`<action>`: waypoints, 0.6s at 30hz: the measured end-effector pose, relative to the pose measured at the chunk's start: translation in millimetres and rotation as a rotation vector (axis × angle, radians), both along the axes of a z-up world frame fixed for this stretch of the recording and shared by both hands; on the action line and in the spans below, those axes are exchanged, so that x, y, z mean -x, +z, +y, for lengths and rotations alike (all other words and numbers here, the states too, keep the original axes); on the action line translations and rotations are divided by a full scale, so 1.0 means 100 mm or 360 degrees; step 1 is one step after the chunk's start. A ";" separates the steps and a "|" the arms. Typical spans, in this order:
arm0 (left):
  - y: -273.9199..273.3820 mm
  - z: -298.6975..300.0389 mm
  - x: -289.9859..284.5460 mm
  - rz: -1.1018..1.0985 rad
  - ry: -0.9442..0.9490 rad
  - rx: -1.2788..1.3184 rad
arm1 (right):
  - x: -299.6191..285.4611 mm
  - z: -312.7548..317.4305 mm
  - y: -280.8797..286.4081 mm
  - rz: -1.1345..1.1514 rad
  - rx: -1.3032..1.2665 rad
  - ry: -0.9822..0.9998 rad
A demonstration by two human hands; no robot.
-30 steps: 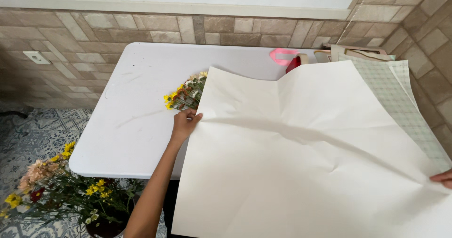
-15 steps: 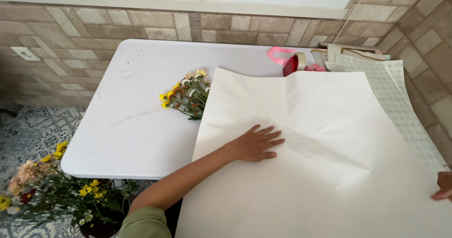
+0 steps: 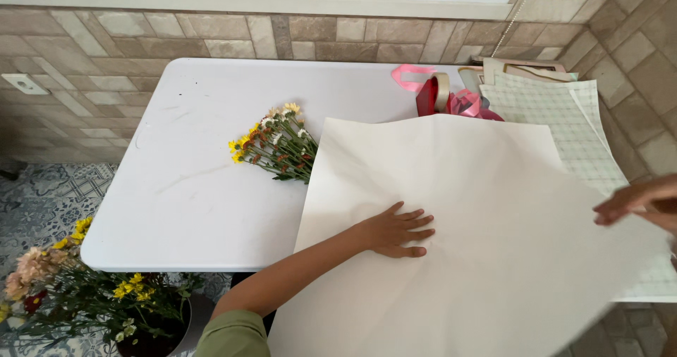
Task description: The person wraps flowers in paper and secures them with a ribbon. The person uses scissors and a tape dispenser to prepare the materials, then places the flowers onto a sheet of paper and folds it around them. The person finishes by tying a silver ribbon around the base of the bouquet.
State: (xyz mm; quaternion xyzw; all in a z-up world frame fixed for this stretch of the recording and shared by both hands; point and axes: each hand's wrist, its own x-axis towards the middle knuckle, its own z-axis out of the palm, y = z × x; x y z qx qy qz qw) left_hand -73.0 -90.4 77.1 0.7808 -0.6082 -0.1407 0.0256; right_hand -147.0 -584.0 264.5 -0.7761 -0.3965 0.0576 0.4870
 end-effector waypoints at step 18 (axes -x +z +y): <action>0.21 2.12 0.29 0.2081 0.0451 0.1400 | -2.12 1.67 -0.33 0.0695 0.0211 -0.1140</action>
